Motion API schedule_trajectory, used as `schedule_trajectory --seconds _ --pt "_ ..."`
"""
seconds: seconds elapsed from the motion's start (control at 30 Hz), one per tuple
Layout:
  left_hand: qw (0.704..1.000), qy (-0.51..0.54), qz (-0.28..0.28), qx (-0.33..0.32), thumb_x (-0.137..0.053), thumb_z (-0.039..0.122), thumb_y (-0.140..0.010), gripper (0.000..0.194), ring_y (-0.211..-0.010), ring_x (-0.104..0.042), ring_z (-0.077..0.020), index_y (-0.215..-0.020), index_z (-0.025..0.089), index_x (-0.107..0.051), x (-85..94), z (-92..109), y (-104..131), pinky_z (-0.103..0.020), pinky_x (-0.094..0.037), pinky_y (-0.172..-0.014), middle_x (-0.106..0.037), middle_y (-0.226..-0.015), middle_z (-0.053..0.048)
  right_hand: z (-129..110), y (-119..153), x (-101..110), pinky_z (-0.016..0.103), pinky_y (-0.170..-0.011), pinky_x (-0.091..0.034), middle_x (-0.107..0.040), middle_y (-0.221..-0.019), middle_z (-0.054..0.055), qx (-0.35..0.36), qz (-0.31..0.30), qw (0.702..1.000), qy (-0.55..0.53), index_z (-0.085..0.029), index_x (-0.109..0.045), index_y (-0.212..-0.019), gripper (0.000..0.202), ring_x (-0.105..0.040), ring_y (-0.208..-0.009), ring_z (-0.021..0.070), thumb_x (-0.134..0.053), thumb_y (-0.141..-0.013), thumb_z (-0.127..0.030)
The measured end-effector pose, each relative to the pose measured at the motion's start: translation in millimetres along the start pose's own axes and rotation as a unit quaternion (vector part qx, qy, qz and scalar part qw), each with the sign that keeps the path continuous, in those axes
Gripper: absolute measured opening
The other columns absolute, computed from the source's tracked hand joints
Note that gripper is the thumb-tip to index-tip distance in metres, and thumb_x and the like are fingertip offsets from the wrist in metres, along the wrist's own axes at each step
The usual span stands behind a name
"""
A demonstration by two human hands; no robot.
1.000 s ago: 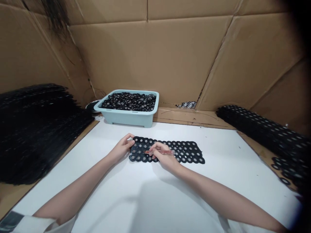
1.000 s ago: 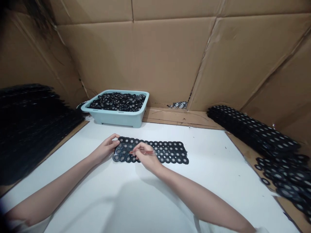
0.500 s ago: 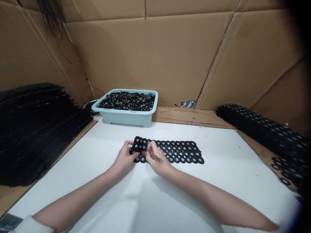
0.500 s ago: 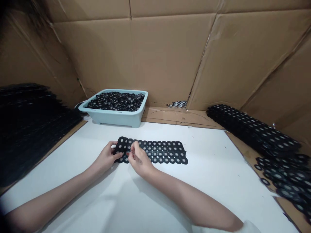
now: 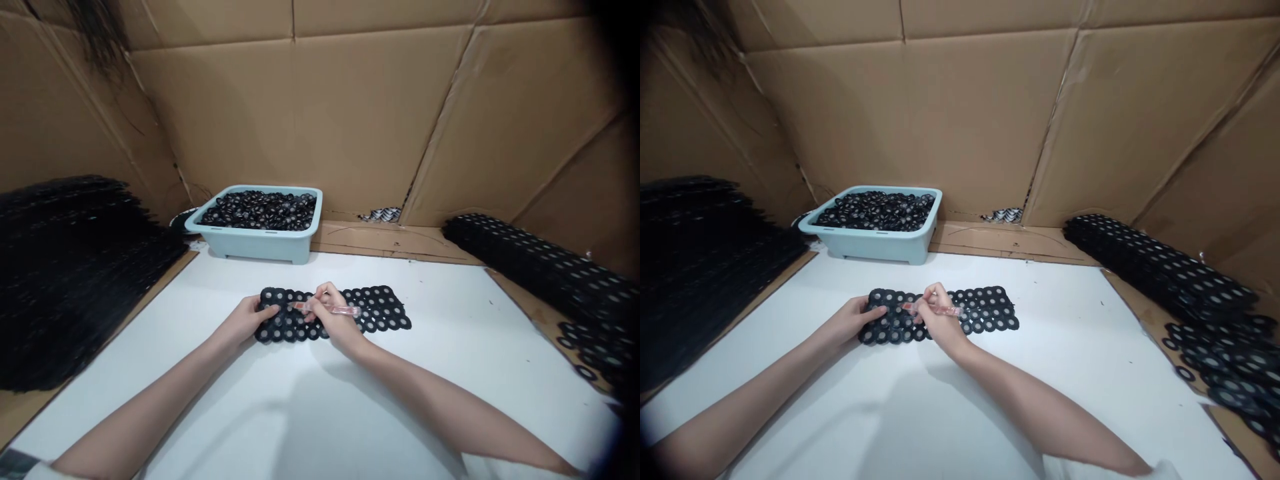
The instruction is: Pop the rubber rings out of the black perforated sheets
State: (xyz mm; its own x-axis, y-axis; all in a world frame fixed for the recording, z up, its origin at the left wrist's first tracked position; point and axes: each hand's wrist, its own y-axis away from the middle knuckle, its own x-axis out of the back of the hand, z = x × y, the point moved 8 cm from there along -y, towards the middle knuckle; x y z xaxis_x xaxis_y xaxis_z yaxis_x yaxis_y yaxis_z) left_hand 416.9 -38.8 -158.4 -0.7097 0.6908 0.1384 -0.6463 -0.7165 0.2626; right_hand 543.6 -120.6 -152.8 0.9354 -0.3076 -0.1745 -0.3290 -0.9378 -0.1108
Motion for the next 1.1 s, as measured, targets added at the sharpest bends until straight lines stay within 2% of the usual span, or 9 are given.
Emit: schedule_trajectory --seconds 0.1,0.37,0.5,0.63,0.77,0.87,0.93,1.0,1.1 --pt "0.999 0.036 -0.011 0.024 -0.062 0.033 -0.067 0.031 -0.076 -0.061 -0.0221 -0.087 0.010 -0.057 -0.1 -5.0 -1.2 -0.032 -0.045 -0.065 -0.065 -0.087 -0.012 1.3 -0.9 -3.9 0.027 -0.061 -0.043 -0.056 -0.066 -0.003 -0.007 -0.006 1.000 0.014 -0.022 -0.034 -0.078 0.015 -0.057 -0.063 0.0126 -0.048 -0.077 -0.025" --pt "0.995 0.068 -0.046 0.062 -0.065 0.031 -0.065 0.032 -0.076 -0.061 -0.0228 -0.089 0.009 -0.059 -0.2 -11.4 -1.4 -0.033 -0.047 -0.066 -0.066 -0.087 -0.013 4.6 1.4 -9.6 0.025 -0.059 -0.040 -0.057 -0.071 -0.001 0.001 -0.031 0.998 0.062 -0.022 -0.036 -0.080 0.007 -0.055 -0.065 0.0118 -0.043 -0.080 -0.023" --pt "0.995 0.072 -0.019 0.064 -0.066 0.029 -0.064 0.028 -0.071 -0.060 -0.0207 -0.084 0.010 -0.059 -2.1 -8.3 3.5 -0.031 -0.046 -0.063 -0.066 -0.080 -0.010 1.7 2.2 -14.6 0.024 -0.059 -0.038 -0.054 -0.072 -0.001 0.026 -0.056 0.993 0.104 -0.021 -0.036 -0.078 0.006 -0.054 -0.069 0.0122 -0.042 -0.080 -0.022" --pt "0.996 0.042 0.035 0.068 -0.065 0.028 -0.063 0.021 -0.063 -0.057 -0.0169 -0.075 0.011 -0.058 -3.9 -0.8 15.6 -0.026 -0.042 -0.056 -0.063 -0.071 -0.006 1.8 1.5 -17.7 0.021 -0.050 -0.033 -0.044 -0.064 -0.006 0.037 -0.051 0.978 0.198 -0.022 -0.036 -0.078 0.007 -0.044 -0.052 0.0082 -0.041 -0.076 -0.019" --pt "0.995 0.048 -0.016 0.081 -0.063 0.033 -0.065 0.027 -0.060 -0.053 -0.0131 -0.080 0.012 -0.059 -12.5 0.3 18.8 -0.023 -0.038 -0.055 -0.061 -0.068 -0.003 2.9 0.0 -21.3 0.020 -0.046 -0.028 -0.041 -0.059 -0.007 0.035 -0.057 0.973 0.219 -0.022 -0.036 -0.079 0.008 -0.038 -0.045 0.0070 -0.040 -0.075 -0.017" --pt "0.998 -0.020 -0.008 0.054 -0.055 0.047 -0.069 0.034 -0.045 -0.041 -0.0090 -0.066 0.013 -0.055 -1.2 -0.6 9.6 -0.022 -0.029 -0.045 -0.049 -0.050 0.002 1.7 -3.6 -19.6 0.021 -0.049 -0.033 -0.049 -0.059 -0.006 0.017 -0.068 0.986 0.151 -0.022 -0.036 -0.078 0.007 -0.046 -0.050 0.0093 -0.042 -0.075 -0.019" --pt "0.996 -0.091 0.017 0.016 -0.050 0.050 -0.070 0.038 -0.042 -0.034 -0.0083 -0.058 0.014 -0.050 10.2 0.7 1.6 -0.022 -0.024 -0.043 -0.042 -0.045 0.004 -1.5 -8.0 -13.3 0.023 -0.055 -0.038 -0.054 -0.061 -0.004 0.008 -0.048 0.996 0.072 -0.022 -0.034 -0.077 0.009 -0.051 -0.056 0.0109 -0.043 -0.075 -0.021" --pt "0.987 -0.155 0.039 -0.033 -0.051 0.047 -0.070 0.033 -0.046 -0.038 -0.0102 -0.060 0.015 -0.052 18.2 5.2 -4.1 -0.022 -0.026 -0.044 -0.047 -0.050 0.003 -5.2 -12.7 -7.3 0.025 -0.060 -0.041 -0.056 -0.062 -0.004 0.014 -0.020 0.999 0.022 -0.022 -0.033 -0.077 0.011 -0.053 -0.059 0.0114 -0.043 -0.076 -0.021" --pt "0.972 -0.206 0.068 -0.085 -0.054 0.039 -0.068 0.023 -0.056 -0.047 -0.0146 -0.069 0.017 -0.059 23.6 12.1 -6.8 -0.023 -0.032 -0.051 -0.058 -0.063 0.000 -3.5 -18.0 -8.0 0.026 -0.062 -0.041 -0.056 -0.061 -0.005 0.023 -0.010 0.999 0.023 -0.022 -0.033 -0.078 0.011 -0.053 -0.059 0.0113 -0.044 -0.075 -0.020"
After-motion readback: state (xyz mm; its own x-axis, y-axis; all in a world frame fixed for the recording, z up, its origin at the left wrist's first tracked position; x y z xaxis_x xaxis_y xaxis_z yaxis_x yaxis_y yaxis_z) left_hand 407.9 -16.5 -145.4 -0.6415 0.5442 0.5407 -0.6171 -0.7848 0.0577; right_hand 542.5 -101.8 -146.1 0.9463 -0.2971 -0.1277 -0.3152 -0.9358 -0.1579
